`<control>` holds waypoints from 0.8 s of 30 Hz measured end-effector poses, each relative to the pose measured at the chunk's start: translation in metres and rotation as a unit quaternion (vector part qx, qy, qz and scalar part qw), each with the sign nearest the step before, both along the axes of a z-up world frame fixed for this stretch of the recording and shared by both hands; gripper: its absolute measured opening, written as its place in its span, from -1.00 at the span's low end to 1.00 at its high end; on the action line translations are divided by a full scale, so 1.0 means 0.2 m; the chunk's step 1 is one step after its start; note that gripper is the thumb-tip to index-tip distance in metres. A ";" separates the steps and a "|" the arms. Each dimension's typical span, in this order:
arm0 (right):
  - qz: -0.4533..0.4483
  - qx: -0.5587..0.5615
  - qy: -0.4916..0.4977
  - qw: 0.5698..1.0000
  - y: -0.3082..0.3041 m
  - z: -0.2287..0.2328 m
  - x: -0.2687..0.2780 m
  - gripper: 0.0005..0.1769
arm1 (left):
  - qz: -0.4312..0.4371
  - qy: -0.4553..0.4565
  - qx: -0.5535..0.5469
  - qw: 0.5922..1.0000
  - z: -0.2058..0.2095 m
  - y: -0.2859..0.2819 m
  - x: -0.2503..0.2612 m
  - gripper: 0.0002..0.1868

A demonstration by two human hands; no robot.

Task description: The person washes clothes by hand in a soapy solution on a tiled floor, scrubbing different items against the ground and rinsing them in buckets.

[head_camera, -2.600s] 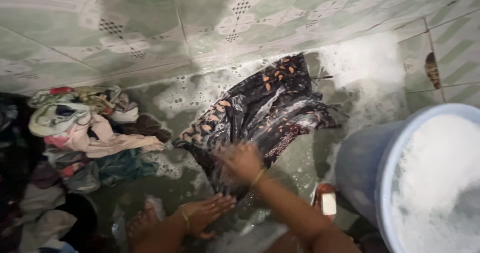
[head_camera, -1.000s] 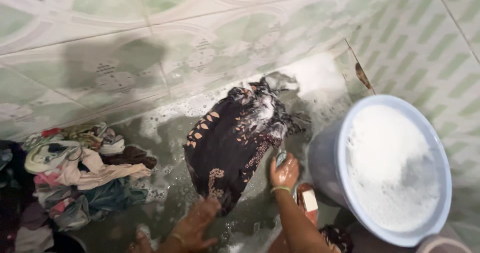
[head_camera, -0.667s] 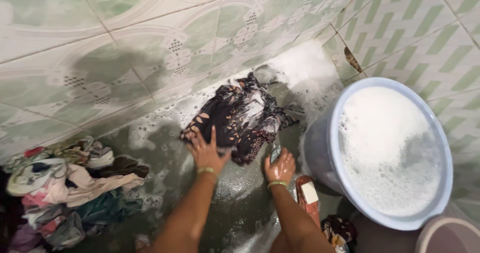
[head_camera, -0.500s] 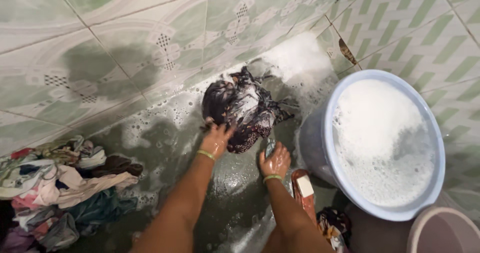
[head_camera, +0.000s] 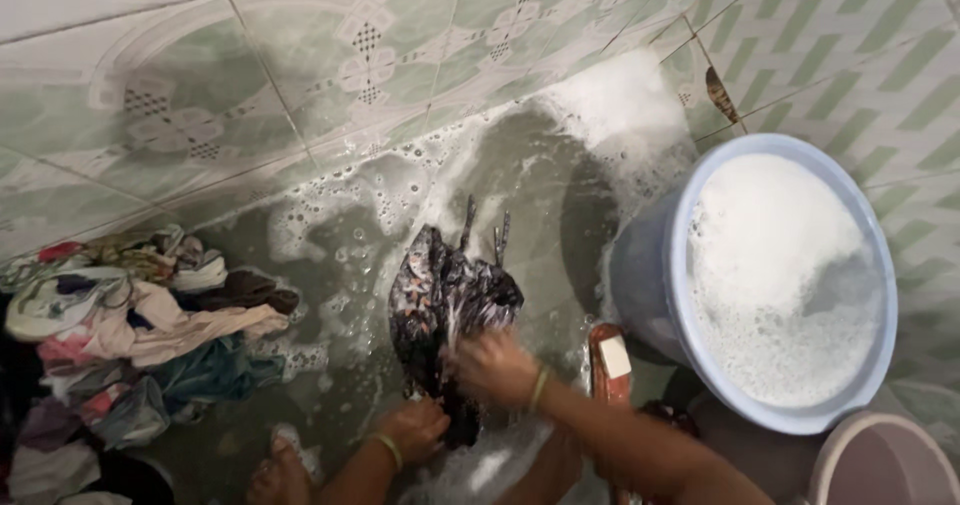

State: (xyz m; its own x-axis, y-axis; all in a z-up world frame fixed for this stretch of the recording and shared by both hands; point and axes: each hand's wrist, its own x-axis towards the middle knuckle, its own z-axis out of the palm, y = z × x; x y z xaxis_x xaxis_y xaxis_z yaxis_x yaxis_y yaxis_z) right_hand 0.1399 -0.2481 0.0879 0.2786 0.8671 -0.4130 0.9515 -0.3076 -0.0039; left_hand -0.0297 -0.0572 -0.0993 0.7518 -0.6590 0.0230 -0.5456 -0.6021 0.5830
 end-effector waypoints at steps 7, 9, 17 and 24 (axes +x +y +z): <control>-0.411 -0.029 -0.102 0.906 0.05 -0.22 0.65 -0.29 | 0.016 -0.059 -0.039 0.997 0.01 -0.02 -0.01 -0.59; -0.402 0.048 -0.135 0.904 0.07 -0.29 0.68 -0.35 | 0.020 -0.069 -0.029 0.997 0.06 0.01 0.00 -0.59; -0.244 -0.077 -0.035 0.966 0.41 -0.25 0.52 -0.29 | 0.012 0.019 -0.033 0.999 0.06 0.00 0.00 -0.65; -0.079 0.237 -0.150 0.957 0.55 -0.22 0.29 -0.41 | 0.016 -0.005 -0.028 0.999 0.06 -0.01 -0.02 -0.63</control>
